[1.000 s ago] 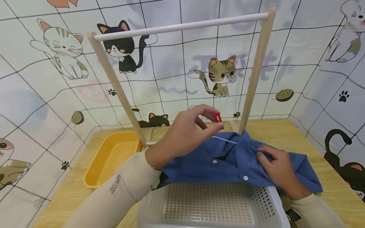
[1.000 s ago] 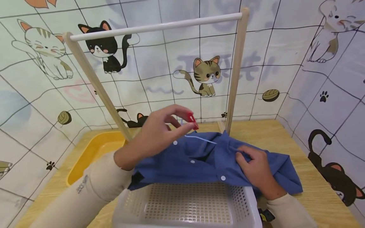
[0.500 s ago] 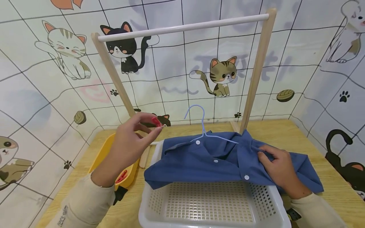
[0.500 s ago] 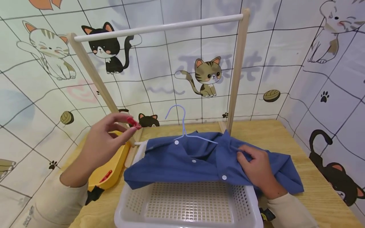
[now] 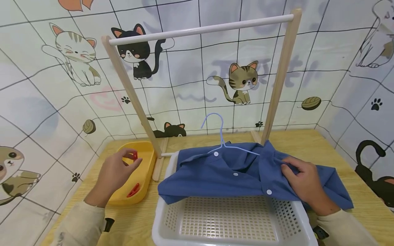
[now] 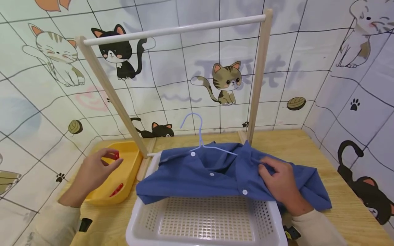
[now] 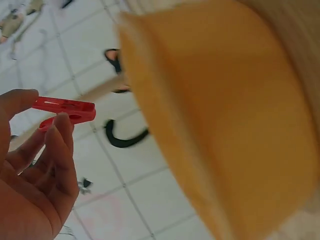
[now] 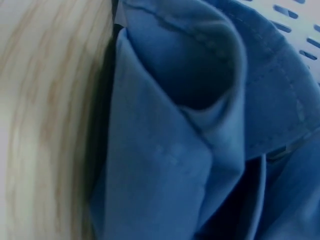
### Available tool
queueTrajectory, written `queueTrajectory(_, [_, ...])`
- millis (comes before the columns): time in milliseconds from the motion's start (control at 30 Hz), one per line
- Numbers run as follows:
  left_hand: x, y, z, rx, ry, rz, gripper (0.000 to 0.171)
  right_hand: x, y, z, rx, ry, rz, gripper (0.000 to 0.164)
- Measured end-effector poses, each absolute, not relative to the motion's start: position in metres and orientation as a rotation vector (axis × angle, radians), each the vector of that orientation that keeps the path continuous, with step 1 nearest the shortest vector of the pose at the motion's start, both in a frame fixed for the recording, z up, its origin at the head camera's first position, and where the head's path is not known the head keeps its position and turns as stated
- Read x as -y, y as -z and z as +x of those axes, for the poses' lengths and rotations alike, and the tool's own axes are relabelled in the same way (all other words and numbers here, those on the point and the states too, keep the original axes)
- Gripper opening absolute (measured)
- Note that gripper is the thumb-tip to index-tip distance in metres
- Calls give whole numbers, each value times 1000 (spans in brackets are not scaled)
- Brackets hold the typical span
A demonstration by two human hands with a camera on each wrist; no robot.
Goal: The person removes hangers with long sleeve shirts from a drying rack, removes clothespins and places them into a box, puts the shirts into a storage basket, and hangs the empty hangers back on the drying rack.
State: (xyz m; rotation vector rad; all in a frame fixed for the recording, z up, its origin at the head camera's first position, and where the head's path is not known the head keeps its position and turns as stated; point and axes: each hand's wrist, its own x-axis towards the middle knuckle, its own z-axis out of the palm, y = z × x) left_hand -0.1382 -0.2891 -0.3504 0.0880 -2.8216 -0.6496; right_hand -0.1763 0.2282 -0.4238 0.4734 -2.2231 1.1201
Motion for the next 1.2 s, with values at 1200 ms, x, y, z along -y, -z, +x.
queueTrajectory(1200, [334, 416, -144, 3198, 496, 313, 48, -229, 422, -175, 2230, -1084, 485, 21])
